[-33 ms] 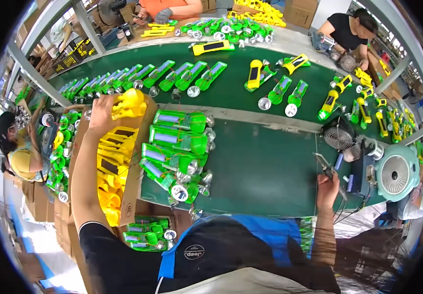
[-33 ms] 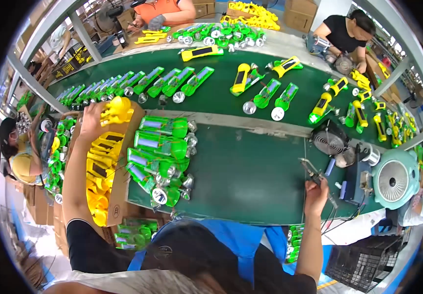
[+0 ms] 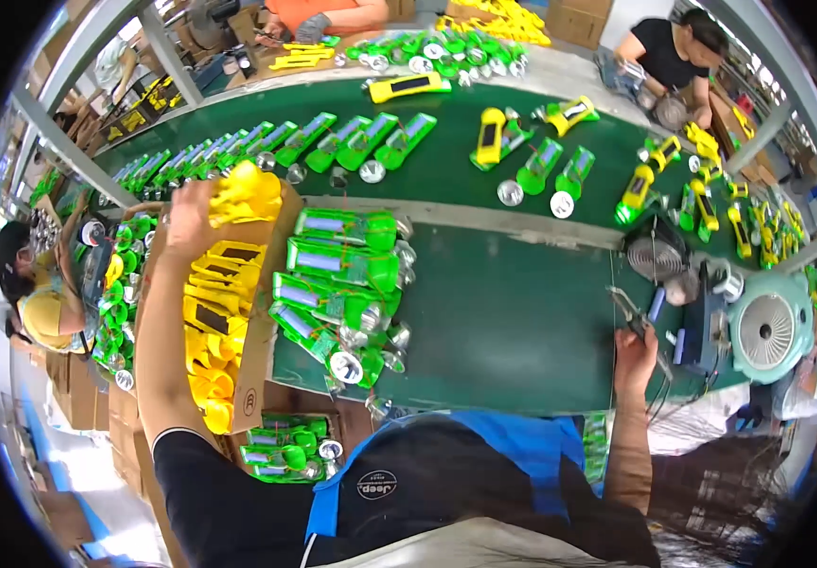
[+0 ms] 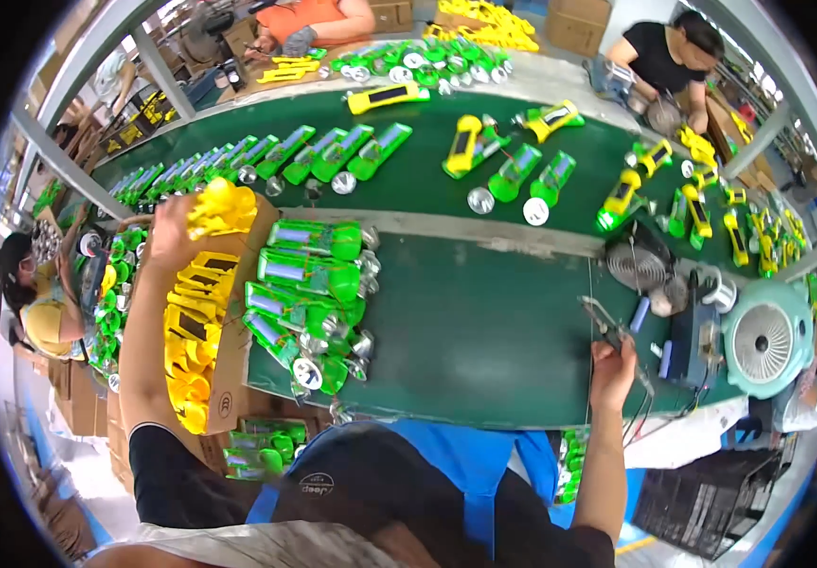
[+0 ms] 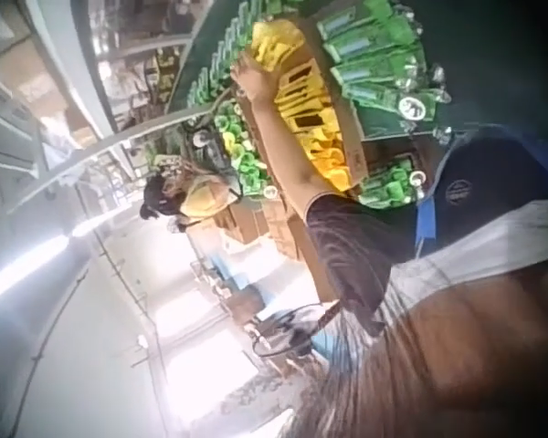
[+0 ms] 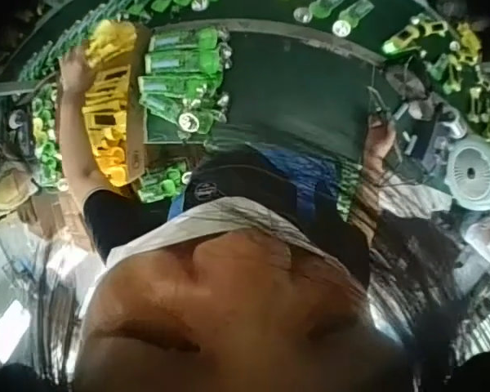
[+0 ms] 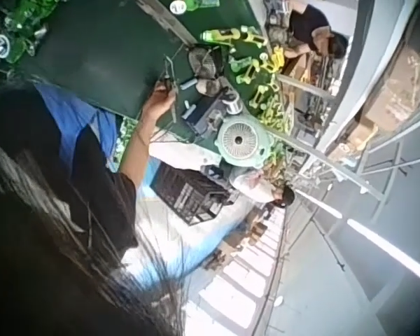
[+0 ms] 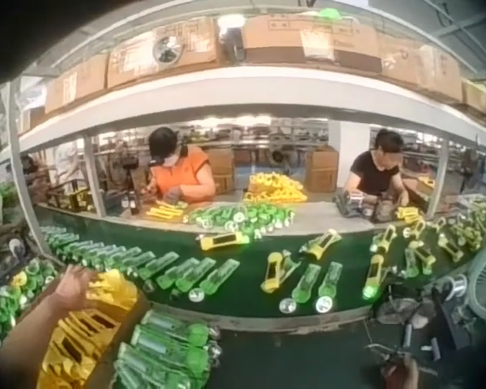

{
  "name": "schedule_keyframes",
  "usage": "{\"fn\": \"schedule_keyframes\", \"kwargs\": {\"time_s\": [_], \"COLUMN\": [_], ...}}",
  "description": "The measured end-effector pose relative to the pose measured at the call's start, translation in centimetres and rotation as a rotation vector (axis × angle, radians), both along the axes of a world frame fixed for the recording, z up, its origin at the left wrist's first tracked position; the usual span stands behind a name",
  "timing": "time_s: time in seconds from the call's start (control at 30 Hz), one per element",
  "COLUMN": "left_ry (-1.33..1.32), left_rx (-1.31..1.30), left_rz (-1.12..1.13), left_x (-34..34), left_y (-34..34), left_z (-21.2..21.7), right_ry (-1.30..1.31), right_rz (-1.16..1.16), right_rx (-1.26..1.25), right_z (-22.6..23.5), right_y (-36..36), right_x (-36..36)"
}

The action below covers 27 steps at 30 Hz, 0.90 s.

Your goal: Soldering components and wires onto internal circuit boards for the assembly of solar-powered LED flashlights.

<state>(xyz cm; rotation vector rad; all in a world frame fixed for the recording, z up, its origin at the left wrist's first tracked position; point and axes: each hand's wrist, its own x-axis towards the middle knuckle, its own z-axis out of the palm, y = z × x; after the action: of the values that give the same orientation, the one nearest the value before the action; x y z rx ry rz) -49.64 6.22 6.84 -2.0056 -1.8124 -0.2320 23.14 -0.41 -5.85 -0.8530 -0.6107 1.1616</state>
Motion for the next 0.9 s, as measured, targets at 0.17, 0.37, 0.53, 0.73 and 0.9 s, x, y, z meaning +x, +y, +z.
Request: {"fn": "schedule_keyframes", "kwargs": {"time_s": [0.17,0.37,0.53,0.73,0.9], "left_ry": [-0.034,-0.158,-0.108,-0.265,-0.279], "left_rx": [0.276,0.009,-0.188,-0.052,0.016], "left_rz": [0.071,-0.550,-0.639,-0.488,-0.491], "left_x": [8.7,31.6,44.8,51.3,52.0], "left_y": [-3.3,-2.1,1.9,4.6,2.6], "left_z": [6.7,7.5,-2.9,-7.4,-8.9], "right_ry": [0.066,0.138,0.121,-0.001,0.103], "right_rz": [0.071,0.089,0.114,0.044,0.024], "right_rx": [0.055,0.089,0.103,0.135,0.080], "right_z": [-0.2,0.0,0.7,-0.7,-0.4], "right_y": [1.2,0.2,0.0,0.2,0.3], "right_x": [-0.5,0.5,2.7,6.4,6.4]}}
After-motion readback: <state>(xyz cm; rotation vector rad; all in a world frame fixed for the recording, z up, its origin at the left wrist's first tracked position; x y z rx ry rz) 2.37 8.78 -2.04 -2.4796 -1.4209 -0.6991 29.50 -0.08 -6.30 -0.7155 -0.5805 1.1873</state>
